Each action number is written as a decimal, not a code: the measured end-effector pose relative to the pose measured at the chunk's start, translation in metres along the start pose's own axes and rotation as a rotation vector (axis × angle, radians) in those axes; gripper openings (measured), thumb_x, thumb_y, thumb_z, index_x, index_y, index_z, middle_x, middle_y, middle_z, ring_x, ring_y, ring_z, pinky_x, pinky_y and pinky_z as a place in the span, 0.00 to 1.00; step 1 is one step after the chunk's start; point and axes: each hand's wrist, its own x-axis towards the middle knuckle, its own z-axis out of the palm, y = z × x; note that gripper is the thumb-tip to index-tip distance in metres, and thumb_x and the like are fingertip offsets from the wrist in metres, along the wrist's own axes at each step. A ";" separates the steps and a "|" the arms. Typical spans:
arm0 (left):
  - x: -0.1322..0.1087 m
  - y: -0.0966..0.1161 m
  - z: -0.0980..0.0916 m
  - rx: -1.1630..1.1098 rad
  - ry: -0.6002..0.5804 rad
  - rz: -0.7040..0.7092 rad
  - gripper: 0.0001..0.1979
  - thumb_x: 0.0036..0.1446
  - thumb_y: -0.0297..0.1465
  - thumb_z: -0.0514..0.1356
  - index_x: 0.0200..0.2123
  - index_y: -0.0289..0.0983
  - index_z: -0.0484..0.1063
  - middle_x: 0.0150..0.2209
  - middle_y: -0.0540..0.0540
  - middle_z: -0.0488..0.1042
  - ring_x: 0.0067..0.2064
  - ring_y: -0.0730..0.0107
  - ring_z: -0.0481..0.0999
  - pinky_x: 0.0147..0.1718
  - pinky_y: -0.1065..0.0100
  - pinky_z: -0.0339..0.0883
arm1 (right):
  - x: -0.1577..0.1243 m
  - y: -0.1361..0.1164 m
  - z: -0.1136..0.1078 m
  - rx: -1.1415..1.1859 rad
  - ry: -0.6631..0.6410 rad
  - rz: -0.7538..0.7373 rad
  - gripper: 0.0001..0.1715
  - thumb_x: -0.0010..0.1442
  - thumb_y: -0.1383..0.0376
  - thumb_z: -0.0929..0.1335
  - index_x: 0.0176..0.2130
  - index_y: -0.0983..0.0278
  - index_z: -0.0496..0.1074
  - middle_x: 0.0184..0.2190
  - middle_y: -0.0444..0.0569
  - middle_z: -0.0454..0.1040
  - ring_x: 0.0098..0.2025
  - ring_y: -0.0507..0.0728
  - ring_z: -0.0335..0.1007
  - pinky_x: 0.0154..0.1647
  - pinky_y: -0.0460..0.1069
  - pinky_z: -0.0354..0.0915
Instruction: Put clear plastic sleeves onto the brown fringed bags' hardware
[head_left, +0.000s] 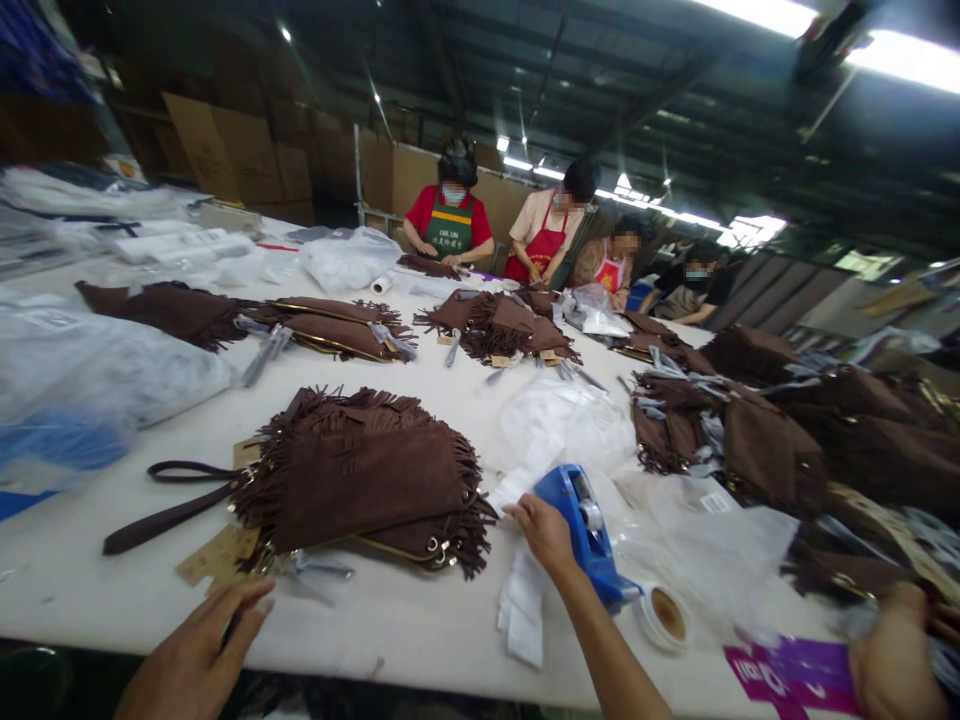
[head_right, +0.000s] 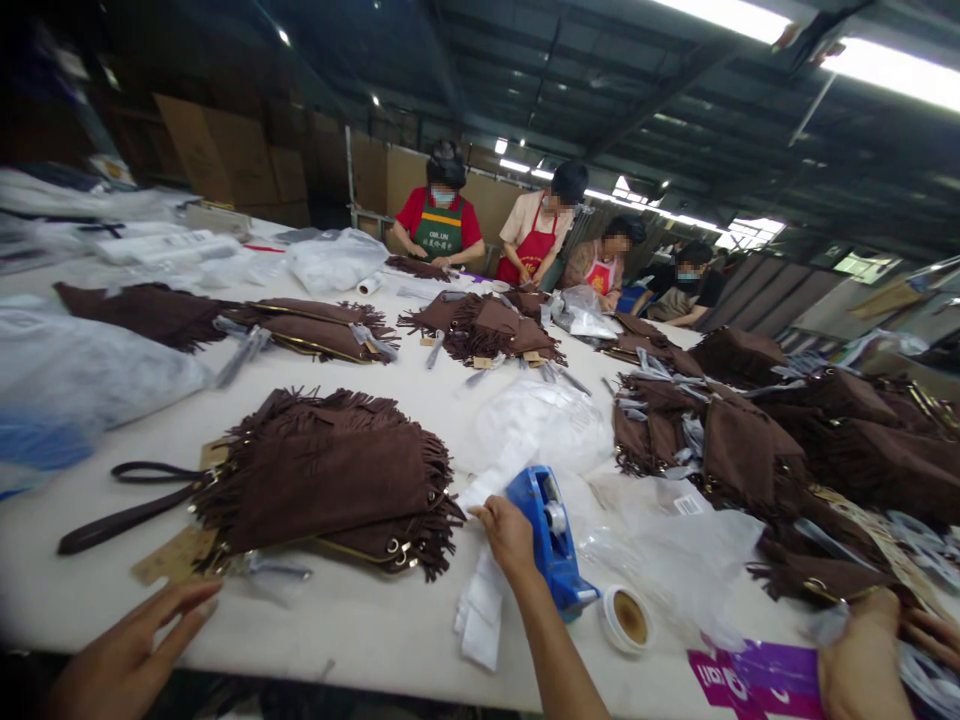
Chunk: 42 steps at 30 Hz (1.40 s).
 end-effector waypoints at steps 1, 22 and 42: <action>0.000 0.009 0.002 -0.030 -0.050 -0.006 0.15 0.57 0.44 0.54 0.41 0.45 0.74 0.44 0.51 0.78 0.48 0.58 0.76 0.49 0.60 0.69 | 0.001 0.002 -0.001 0.008 0.010 0.010 0.24 0.65 0.54 0.59 0.24 0.62 0.68 0.22 0.43 0.71 0.26 0.52 0.64 0.27 0.46 0.52; -0.022 0.108 0.029 -0.956 -0.624 -0.142 0.03 0.48 0.27 0.62 0.27 0.33 0.75 0.26 0.46 0.76 0.29 0.66 0.73 0.31 0.71 0.64 | -0.071 -0.139 -0.017 0.954 -0.349 0.147 0.24 0.58 0.46 0.66 0.26 0.63 0.65 0.17 0.41 0.65 0.21 0.50 0.57 0.23 0.45 0.52; -0.113 -0.035 -0.035 -0.937 -0.399 -0.488 0.23 0.43 0.48 0.68 0.23 0.34 0.67 0.19 0.50 0.69 0.19 0.72 0.68 0.19 0.72 0.59 | -0.086 -0.211 0.060 0.888 -0.560 0.066 0.25 0.55 0.47 0.69 0.21 0.63 0.64 0.18 0.42 0.63 0.23 0.50 0.53 0.25 0.46 0.50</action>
